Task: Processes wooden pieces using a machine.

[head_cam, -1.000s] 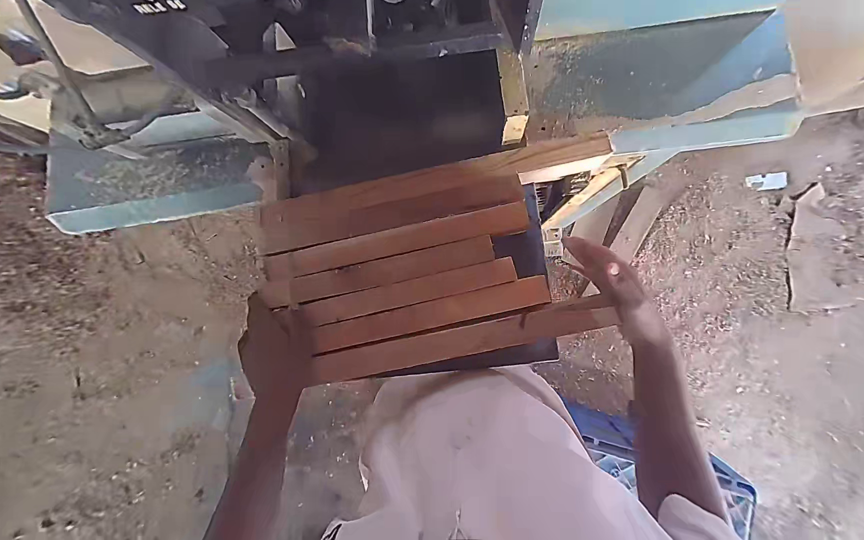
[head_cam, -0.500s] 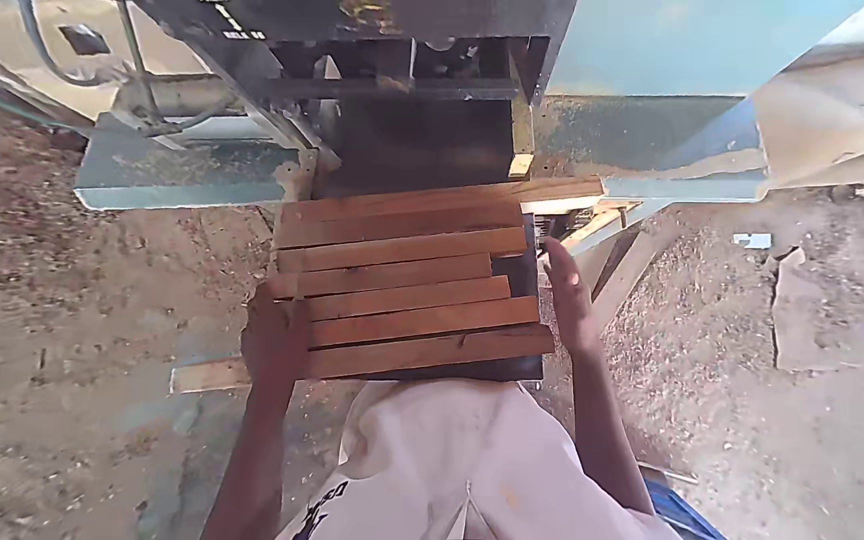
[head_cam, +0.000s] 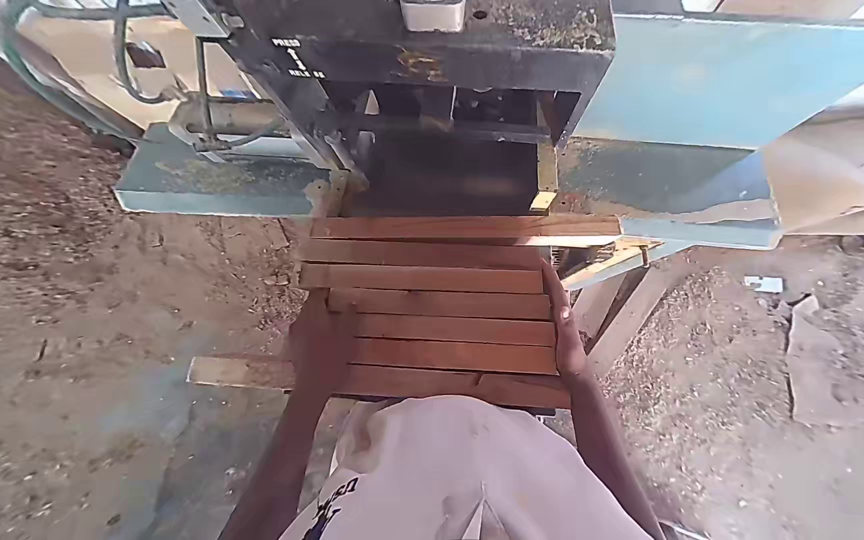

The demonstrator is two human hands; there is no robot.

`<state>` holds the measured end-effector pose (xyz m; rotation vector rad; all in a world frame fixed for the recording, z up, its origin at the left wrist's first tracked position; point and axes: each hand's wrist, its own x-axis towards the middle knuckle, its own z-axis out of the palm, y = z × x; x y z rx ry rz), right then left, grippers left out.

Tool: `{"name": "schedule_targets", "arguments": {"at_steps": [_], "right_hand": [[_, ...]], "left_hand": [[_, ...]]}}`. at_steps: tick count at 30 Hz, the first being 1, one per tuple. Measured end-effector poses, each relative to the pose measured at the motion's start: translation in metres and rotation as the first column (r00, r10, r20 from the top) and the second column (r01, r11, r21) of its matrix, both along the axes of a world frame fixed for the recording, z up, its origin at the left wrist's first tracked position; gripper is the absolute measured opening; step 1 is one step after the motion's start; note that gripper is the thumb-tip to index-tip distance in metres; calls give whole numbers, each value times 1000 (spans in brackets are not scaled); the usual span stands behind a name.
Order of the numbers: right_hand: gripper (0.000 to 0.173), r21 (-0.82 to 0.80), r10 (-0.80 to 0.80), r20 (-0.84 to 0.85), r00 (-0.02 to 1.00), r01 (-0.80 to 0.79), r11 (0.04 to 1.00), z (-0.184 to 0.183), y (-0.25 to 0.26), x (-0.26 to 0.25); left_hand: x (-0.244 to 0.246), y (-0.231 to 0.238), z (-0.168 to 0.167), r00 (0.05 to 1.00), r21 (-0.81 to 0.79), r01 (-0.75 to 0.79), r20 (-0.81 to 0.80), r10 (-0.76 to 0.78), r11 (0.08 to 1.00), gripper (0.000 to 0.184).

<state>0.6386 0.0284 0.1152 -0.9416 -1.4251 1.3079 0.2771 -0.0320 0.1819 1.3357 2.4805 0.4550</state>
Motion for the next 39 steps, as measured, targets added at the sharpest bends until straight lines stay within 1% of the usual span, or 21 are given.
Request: {"name": "schedule_targets", "arguments": {"at_steps": [2, 4, 7, 8, 9, 11, 12, 13, 15, 17, 19, 22, 24, 26, 28, 29, 31, 32, 34, 37, 39], "right_hand": [[90, -15, -47, -13, 999, 47, 999, -3, -1, -3], [87, -57, -41, 28, 999, 42, 997, -3, -5, -5], [90, -88, 0, 86, 996, 7, 996, 4, -7, -10], [89, -88, 1, 94, 996, 7, 996, 6, -8, -12], [87, -86, 1, 95, 995, 7, 996, 7, -9, -14], [86, -77, -10, 83, 996, 17, 997, 8, -7, -17], [87, -64, -13, 71, 997, 18, 998, 9, -6, -18], [89, -48, -18, 52, 998, 21, 999, 9, -4, -20], [88, -23, -63, 19, 998, 63, 998, 10, -3, -25], [81, -28, -157, -22, 987, 156, 987, 12, -7, -32], [77, -43, -216, -45, 975, 215, 976, 13, -10, -34], [76, -45, -369, -62, 927, 367, 929, 10, -13, -43], [77, -38, -449, -101, 888, 448, 893, 7, -12, -44], [84, -15, -406, -119, 906, 407, 913, 7, -13, -35], [99, -3, -269, -99, 958, 270, 963, 7, -19, -26], [102, 4, -197, -63, 978, 198, 980, 5, -23, -26], [93, -31, -105, 43, 993, 107, 994, 3, -36, -38], [88, -56, -104, 61, 993, 108, 993, 4, -39, -43], [83, -65, -138, 35, 990, 140, 988, 1, -38, -50], [84, -49, -230, -57, 972, 227, 973, -6, -35, -51], [85, -31, -315, -9, 949, 315, 949, 1, -23, -43]], "left_hand": [[0, 0, 1, 1000, 16, -13, 27, 13, 1000, 52], [-5, -5, 3, 999, 44, -18, 48, 16, 999, 50], [-9, -20, 4, 997, 92, 69, -51, -65, 993, 66], [-8, -27, 3, 990, 109, 131, -57, -125, 985, 74], [-5, -36, 2, 972, 126, 231, -69, -223, 965, 81], [4, -47, -1, 864, 121, 499, -142, -483, 858, 98], [9, -50, -5, 804, 100, 590, -163, -572, 801, 107], [11, -53, -10, 751, 64, 653, -177, -636, 754, 112], [8, -56, -18, 676, -5, 724, -196, -710, 690, 116], [-3, -54, -16, 624, -54, 764, -196, -757, 643, 122], [-10, -53, -18, 593, -82, 781, -211, -777, 619, 127], [-19, -56, -21, 584, -62, 785, -258, -769, 617, 115], [-22, -55, -21, 580, -55, 786, -279, -765, 616, 114], [-25, -56, -22, 578, -62, 784, -288, -764, 617, 115], [-27, -56, -23, 580, -80, 776, -300, -758, 626, 114], [-28, -57, -23, 580, -92, 772, -304, -756, 629, 113], [-32, -59, -23, 577, -107, 771, -300, -759, 628, 111], [-35, -58, -23, 570, -102, 778, -302, -765, 620, 111], [-39, -56, -25, 551, -85, 792, -329, -767, 605, 110], [-43, -56, -25, 553, -62, 796, -334, -764, 603, 111], [-45, -57, -20, 582, -25, 789, -293, -759, 614, 110]]}}
